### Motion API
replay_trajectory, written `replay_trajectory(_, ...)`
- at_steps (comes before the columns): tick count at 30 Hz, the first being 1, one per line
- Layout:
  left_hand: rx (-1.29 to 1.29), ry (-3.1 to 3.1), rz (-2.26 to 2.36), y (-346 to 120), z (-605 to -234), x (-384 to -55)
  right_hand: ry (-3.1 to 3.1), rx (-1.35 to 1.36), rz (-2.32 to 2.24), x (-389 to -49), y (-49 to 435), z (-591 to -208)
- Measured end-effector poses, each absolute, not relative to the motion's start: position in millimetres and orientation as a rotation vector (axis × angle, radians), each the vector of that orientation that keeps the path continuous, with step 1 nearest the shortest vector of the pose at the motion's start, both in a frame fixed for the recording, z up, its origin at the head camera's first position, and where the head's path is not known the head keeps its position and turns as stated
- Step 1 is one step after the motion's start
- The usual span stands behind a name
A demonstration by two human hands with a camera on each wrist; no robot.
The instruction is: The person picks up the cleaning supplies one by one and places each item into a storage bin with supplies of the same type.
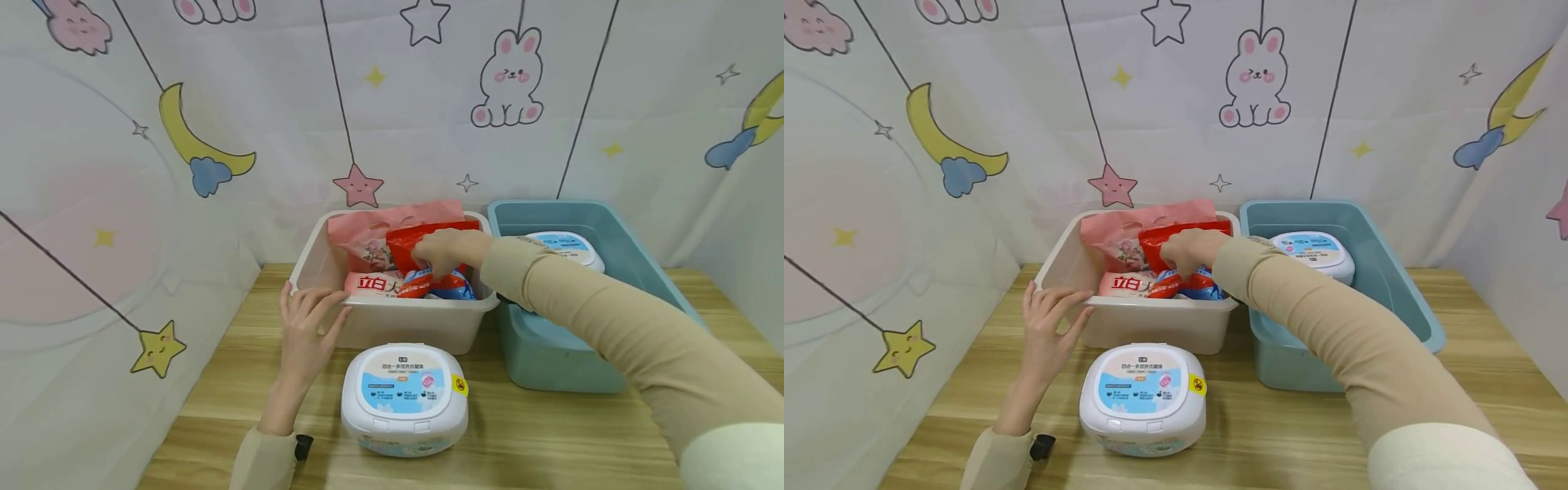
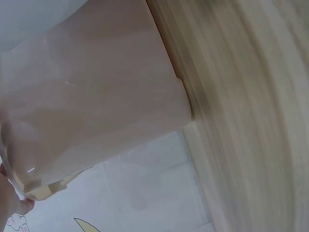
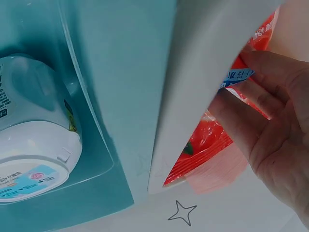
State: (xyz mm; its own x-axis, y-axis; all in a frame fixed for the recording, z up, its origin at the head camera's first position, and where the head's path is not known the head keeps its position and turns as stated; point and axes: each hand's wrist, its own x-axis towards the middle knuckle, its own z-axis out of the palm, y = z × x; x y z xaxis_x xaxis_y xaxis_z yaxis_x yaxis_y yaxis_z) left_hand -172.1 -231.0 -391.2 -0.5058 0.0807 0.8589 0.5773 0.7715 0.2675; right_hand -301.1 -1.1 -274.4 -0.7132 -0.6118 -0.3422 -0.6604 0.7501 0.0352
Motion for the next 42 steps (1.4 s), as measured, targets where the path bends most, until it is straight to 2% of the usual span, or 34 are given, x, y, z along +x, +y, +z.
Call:
replay_trajectory(33, -0.502, -2.011, -0.665, -230.1, -387.1, -170.8, 2.570, -0.887, 0.091, -292.3, 7.9, -254.2)
replay_trajectory(42, -0.509, -2.009, -0.663, -229.1, -388.3, -171.3, 2.606, -0.872, 0.173, -287.2, 14.4, -248.2)
